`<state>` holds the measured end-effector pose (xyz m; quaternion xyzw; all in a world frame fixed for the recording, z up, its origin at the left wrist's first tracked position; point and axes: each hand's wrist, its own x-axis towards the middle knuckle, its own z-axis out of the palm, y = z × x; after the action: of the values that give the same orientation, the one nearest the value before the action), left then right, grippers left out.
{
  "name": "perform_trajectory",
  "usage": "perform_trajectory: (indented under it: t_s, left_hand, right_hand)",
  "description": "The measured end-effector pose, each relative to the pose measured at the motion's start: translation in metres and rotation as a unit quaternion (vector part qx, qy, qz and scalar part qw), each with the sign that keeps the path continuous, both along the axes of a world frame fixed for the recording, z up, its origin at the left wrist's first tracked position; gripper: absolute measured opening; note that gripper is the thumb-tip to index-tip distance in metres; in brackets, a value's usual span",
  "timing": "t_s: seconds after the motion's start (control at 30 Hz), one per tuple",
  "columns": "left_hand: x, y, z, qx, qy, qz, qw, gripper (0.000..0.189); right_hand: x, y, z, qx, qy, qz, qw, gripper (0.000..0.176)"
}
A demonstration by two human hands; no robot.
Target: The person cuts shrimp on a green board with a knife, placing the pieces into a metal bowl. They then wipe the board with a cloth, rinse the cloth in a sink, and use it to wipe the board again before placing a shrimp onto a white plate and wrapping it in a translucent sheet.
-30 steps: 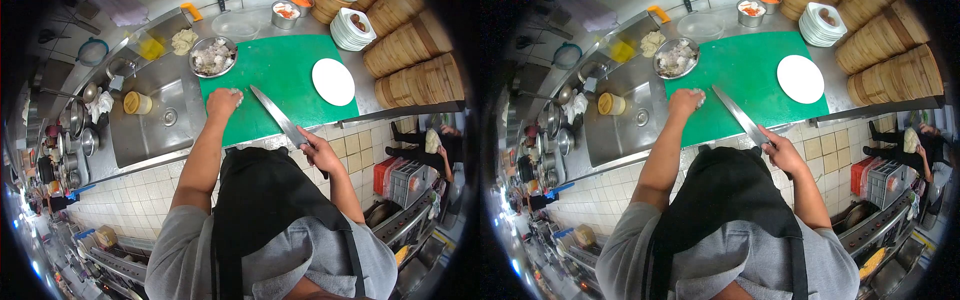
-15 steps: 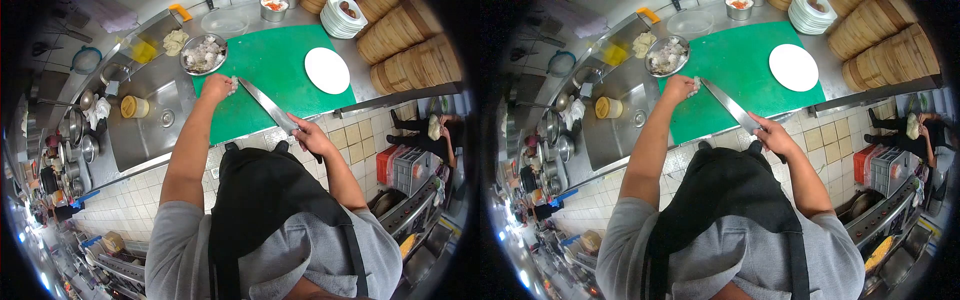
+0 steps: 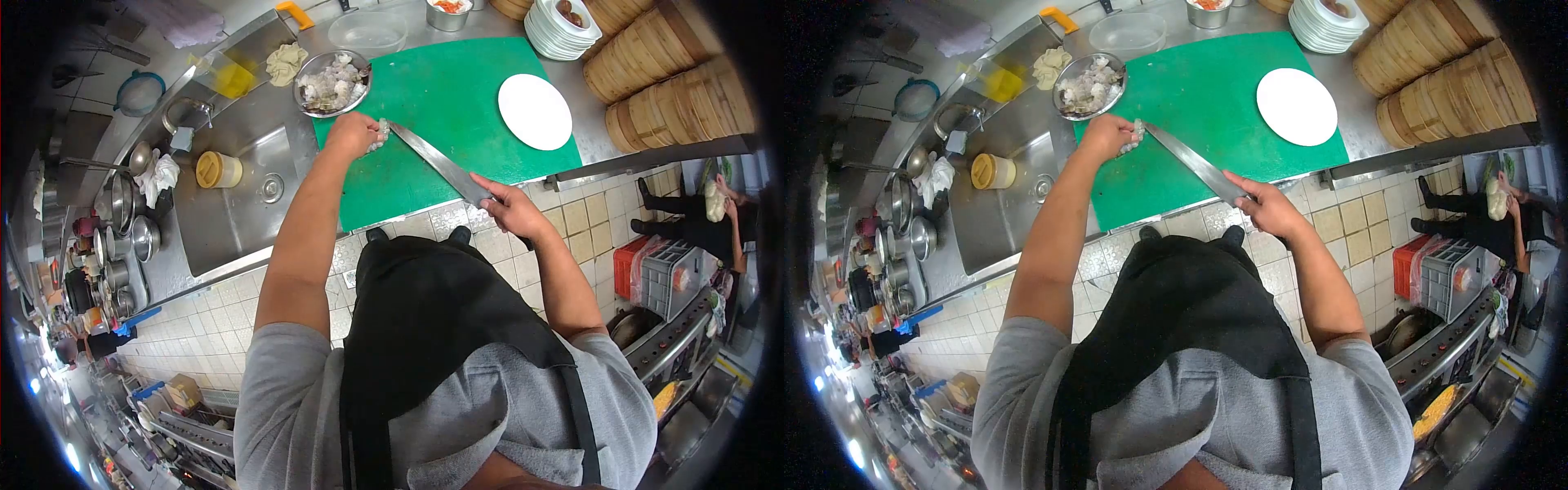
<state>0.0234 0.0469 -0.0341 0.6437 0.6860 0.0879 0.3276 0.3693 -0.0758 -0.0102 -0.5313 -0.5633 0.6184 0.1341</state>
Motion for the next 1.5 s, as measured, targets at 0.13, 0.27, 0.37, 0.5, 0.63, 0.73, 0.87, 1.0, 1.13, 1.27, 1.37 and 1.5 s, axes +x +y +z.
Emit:
perform_trajectory:
  t_s: [0.13, 0.27, 0.37, 0.5, 0.63, 0.73, 0.87, 1.0, 1.13, 1.27, 1.37, 1.5]
  left_hand:
    - [-0.001, 0.0, -0.002, -0.012, -0.016, 0.016, 1.0, 0.032]
    - [0.002, -0.006, -0.004, 0.018, 0.001, 0.033, 0.999, 0.029]
    - [-0.002, -0.005, -0.029, 0.037, -0.027, 0.066, 0.997, 0.026]
    - [0.002, -0.01, -0.037, 0.04, -0.043, 0.117, 0.991, 0.023]
    - [0.008, -0.019, -0.03, 0.065, -0.03, 0.13, 0.989, 0.023]
    - [0.013, -0.041, -0.036, 0.192, -0.001, 0.059, 0.98, 0.026]
    - [0.033, -0.069, -0.006, 0.167, 0.013, 0.001, 0.986, 0.029]
    - [0.044, -0.072, 0.01, 0.196, 0.105, -0.092, 0.971, 0.027]
    - [0.05, -0.068, 0.023, 0.143, 0.169, -0.119, 0.968, 0.025]
    - [0.047, -0.069, 0.022, 0.112, 0.161, -0.083, 0.977, 0.023]
    - [0.045, -0.071, 0.017, 0.113, 0.151, -0.076, 0.979, 0.022]
    - [0.047, -0.071, 0.014, 0.127, 0.13, -0.068, 0.981, 0.021]
  right_hand:
    - [0.003, -0.005, -0.002, -0.019, 0.007, 0.012, 1.0, 0.061]
    - [0.003, -0.022, -0.012, -0.052, 0.055, 0.015, 0.997, 0.061]
    - [-0.002, -0.035, -0.007, -0.105, 0.095, -0.001, 0.99, 0.057]
    - [-0.003, -0.048, -0.006, -0.145, 0.125, -0.012, 0.981, 0.057]
    - [0.004, -0.051, -0.003, -0.149, 0.117, -0.004, 0.982, 0.056]
    - [0.016, -0.051, 0.003, -0.128, 0.108, -0.03, 0.985, 0.057]
    - [0.016, -0.049, 0.022, -0.062, 0.075, -0.058, 0.994, 0.058]
    - [0.0, -0.049, 0.021, 0.184, -0.044, -0.017, 0.982, 0.06]
    - [-0.01, -0.05, 0.04, 0.284, -0.22, 0.075, 0.93, 0.061]
    - [-0.014, -0.052, 0.04, 0.29, -0.292, 0.09, 0.907, 0.061]
    - [-0.017, -0.053, 0.045, 0.29, -0.328, 0.105, 0.893, 0.06]
    - [-0.023, -0.049, 0.036, 0.297, -0.342, 0.109, 0.885, 0.065]
